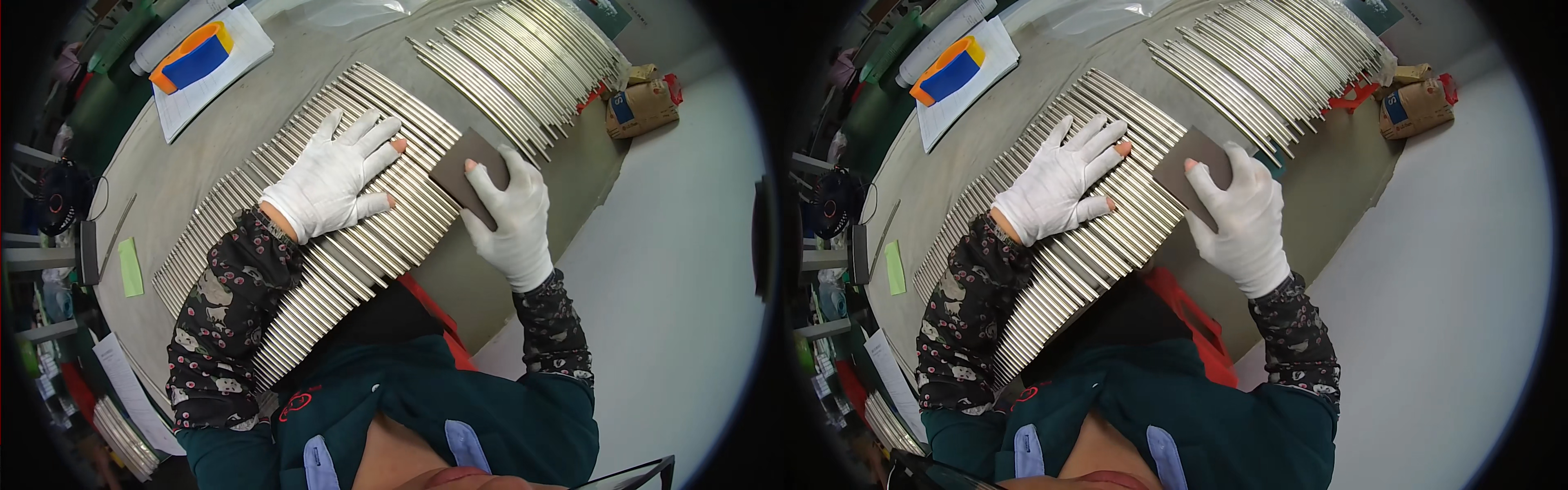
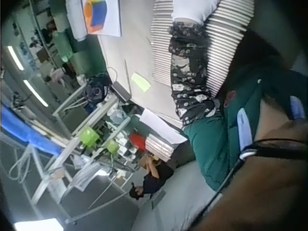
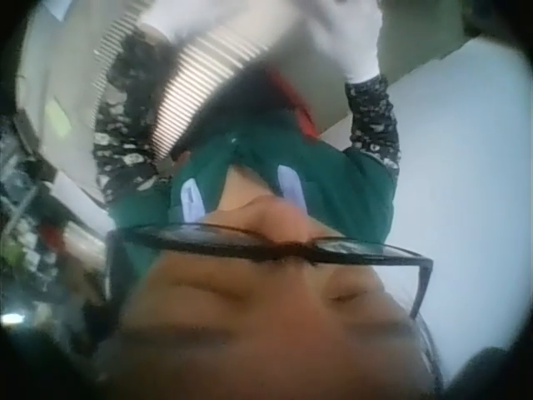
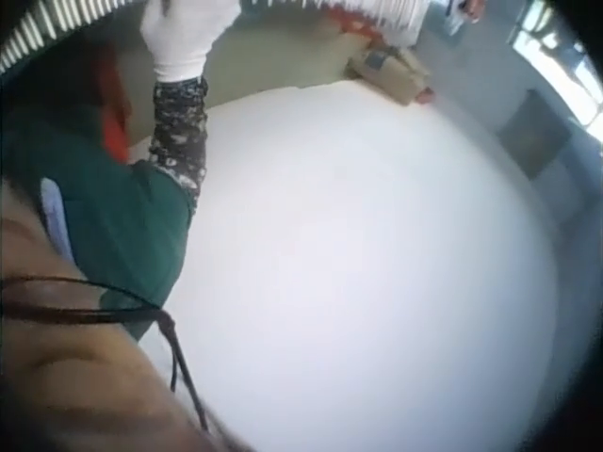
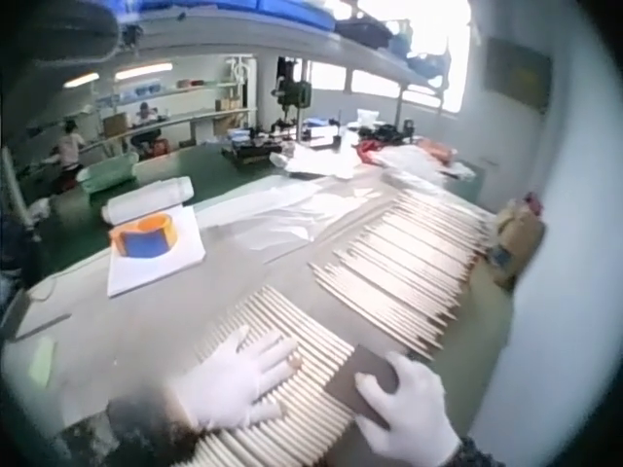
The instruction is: The worker is using a sanding block to polish or deburr the ends of several thin metal rods at a workbench.
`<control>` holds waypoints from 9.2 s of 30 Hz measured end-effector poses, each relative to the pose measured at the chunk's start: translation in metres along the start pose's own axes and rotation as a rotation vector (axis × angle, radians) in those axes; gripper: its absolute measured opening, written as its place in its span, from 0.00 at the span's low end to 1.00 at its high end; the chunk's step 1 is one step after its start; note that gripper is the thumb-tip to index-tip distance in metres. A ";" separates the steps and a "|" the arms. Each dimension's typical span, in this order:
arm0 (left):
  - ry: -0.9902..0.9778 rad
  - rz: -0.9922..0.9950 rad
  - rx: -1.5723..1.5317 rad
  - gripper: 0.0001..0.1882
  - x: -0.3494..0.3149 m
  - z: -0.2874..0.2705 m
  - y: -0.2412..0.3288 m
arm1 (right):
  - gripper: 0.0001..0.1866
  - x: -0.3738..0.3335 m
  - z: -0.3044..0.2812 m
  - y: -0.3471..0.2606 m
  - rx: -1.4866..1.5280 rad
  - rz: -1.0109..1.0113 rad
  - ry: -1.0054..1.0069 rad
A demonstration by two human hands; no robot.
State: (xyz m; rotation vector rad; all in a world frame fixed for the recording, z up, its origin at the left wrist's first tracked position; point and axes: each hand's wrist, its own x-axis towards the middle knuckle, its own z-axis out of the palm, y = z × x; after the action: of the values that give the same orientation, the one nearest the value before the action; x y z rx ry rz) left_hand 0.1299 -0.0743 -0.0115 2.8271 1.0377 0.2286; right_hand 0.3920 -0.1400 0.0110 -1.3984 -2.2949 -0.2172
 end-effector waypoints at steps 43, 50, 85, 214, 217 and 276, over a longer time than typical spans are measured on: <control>0.101 -0.005 0.133 0.38 0.004 -0.003 -0.005 | 0.31 -0.075 -0.018 -0.021 0.155 0.139 -0.111; 0.002 -0.056 0.023 0.40 -0.077 -0.021 -0.014 | 0.31 -0.093 -0.015 -0.011 0.069 0.264 -0.085; 0.097 -0.282 0.097 0.34 -0.089 -0.002 -0.041 | 0.33 -0.075 -0.029 -0.075 0.146 0.122 0.004; -0.035 -0.048 0.154 0.41 -0.093 -0.002 -0.014 | 0.33 -0.052 0.009 -0.112 0.086 0.120 -0.049; -0.026 -0.046 0.142 0.41 -0.092 -0.001 -0.014 | 0.31 -0.019 0.019 -0.125 -0.003 0.068 -0.053; 0.037 -0.157 0.197 0.39 -0.124 0.002 -0.034 | 0.30 -0.092 -0.023 -0.116 0.121 0.040 -0.141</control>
State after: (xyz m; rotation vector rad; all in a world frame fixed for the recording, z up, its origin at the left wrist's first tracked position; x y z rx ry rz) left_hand 0.0149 -0.1291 -0.0311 2.9012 1.3533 0.1724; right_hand 0.3335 -0.2772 0.0014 -1.4366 -2.3471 0.0342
